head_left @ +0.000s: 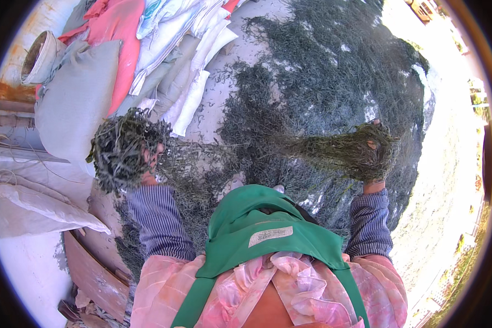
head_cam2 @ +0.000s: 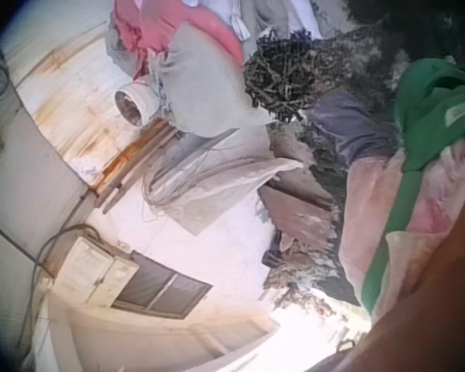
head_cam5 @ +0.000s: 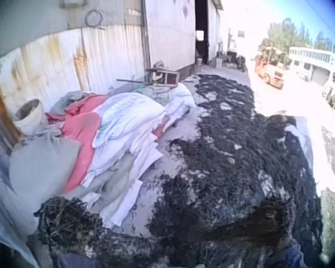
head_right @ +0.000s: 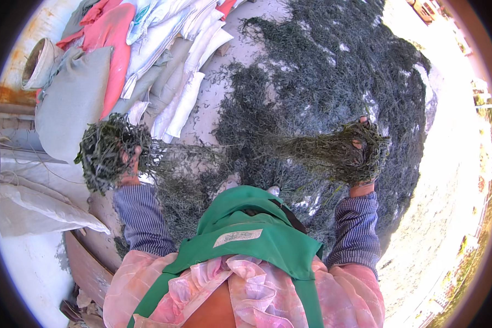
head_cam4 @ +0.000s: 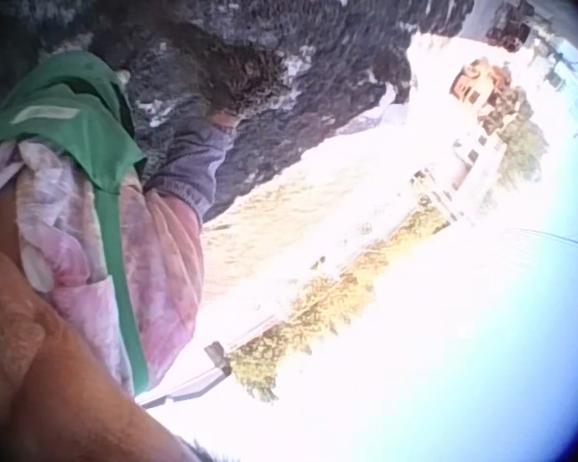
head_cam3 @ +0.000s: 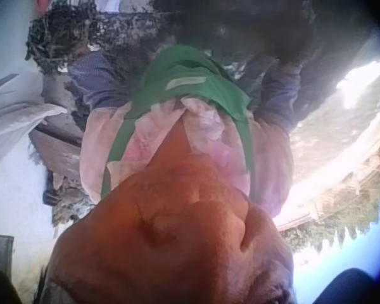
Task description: The person sorts dried green plant material on the ground by hand, gathering and shaking bunches of the herbs one at a time and moving them between different piles.
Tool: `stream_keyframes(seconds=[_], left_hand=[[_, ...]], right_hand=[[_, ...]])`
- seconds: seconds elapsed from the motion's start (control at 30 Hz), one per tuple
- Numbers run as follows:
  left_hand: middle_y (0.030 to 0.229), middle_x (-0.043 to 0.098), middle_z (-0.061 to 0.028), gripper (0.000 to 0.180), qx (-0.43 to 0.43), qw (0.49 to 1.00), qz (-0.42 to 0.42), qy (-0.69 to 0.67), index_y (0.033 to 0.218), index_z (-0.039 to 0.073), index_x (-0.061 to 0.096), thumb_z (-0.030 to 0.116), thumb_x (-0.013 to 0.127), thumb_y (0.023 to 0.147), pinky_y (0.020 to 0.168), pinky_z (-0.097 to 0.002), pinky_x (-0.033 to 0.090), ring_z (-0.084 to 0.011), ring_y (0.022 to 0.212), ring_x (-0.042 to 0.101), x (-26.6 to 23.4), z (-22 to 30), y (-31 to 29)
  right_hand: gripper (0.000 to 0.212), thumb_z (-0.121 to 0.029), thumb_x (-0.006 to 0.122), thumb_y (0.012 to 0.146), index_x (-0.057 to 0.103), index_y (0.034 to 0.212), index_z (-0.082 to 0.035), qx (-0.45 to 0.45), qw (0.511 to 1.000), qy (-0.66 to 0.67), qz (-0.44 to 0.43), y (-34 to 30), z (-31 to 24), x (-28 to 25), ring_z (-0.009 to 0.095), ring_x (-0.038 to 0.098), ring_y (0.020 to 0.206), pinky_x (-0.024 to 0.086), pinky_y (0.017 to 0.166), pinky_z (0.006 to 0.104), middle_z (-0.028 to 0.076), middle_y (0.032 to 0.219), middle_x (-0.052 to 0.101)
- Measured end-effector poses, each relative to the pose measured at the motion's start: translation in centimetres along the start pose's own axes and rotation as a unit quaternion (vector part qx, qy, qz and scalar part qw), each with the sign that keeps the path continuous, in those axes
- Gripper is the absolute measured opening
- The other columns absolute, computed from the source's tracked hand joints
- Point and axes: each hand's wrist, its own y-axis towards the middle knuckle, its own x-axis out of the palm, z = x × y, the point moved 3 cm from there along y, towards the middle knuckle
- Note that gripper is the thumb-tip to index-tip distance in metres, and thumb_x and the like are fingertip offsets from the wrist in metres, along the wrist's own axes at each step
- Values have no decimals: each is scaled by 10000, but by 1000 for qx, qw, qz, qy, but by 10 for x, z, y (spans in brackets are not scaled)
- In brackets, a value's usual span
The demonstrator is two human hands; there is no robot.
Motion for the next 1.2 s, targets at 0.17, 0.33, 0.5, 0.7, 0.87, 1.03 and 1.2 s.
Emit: stream_keyframes(seconds=[0.17, 0.33, 0.5, 0.7, 0.87, 1.03, 1.2], left_hand=[[1268, 568, -124, 491, -140, 978, 76, 132, 1302, 72, 491, 368, 460, 911, 931, -545, 437, -282, 1041, 590, 24, -51, 44], [1267, 566, -129, 475, -98, 989, -4, 110, 1272, 106, 531, 363, 551, 873, 965, -536, 429, -284, 1063, 593, 31, -30, 35], [1240, 583, -89, 472, -117, 956, 147, 224, 1272, 99, 526, 332, 597, 868, 1006, -551, 398, -297, 1138, 548, 53, -76, 15], [1213, 587, -85, 377, -205, 901, 233, 302, 1242, 83, 519, 261, 532, 910, 959, -450, 447, -264, 1079, 570, -40, -71, -11], [1131, 617, -98, 280, -185, 921, 200, 279, 1130, 49, 569, 226, 508, 921, 864, -422, 517, -258, 954, 618, 0, -94, 38], [1225, 566, -150, 408, -261, 955, -61, 130, 1234, 29, 518, 229, 574, 883, 895, -459, 511, -278, 1078, 581, 63, -54, 89], [1464, 277, -183, 520, -332, 647, 452, 516, 1393, 82, 357, 217, 516, 917, 887, -527, 489, -348, 1233, 429, -93, -31, 16]], right_hand=[[394, -290, 419, 980, 496, 1304, -79, -10, 998, 60, 33, -63, -26, 1, 245, 583, 1000, 482, 890, 430, 94, 1176, 602], [378, -285, 427, 979, 501, 1293, -90, -93, 978, -55, 176, -131, -67, -57, 245, 570, 996, 490, 866, 438, 92, 1165, 578], [362, -284, 439, 975, 510, 1272, -87, -110, 936, -81, 325, -175, -67, -34, 204, 572, 921, 498, 823, 395, 69, 1083, 582], [260, -252, 481, 966, 617, 1115, -89, -108, 934, 48, 338, -208, -61, -94, 79, 517, 567, 503, 584, 279, 2, 780, 595], [295, -261, 507, 956, 616, 1161, -78, -126, 923, 52, 359, -222, -62, -79, 93, 545, 590, 524, 649, 283, 26, 856, 617], [277, -253, 540, 937, 625, 1139, -83, -135, 920, 7, 367, -188, -34, -12, 105, 566, 599, 536, 678, 308, 30, 850, 623], [292, -275, 540, 933, 598, 1150, -90, -94, 956, 95, 261, -169, -30, 18, 116, 563, 633, 531, 709, 322, 37, 863, 613]])
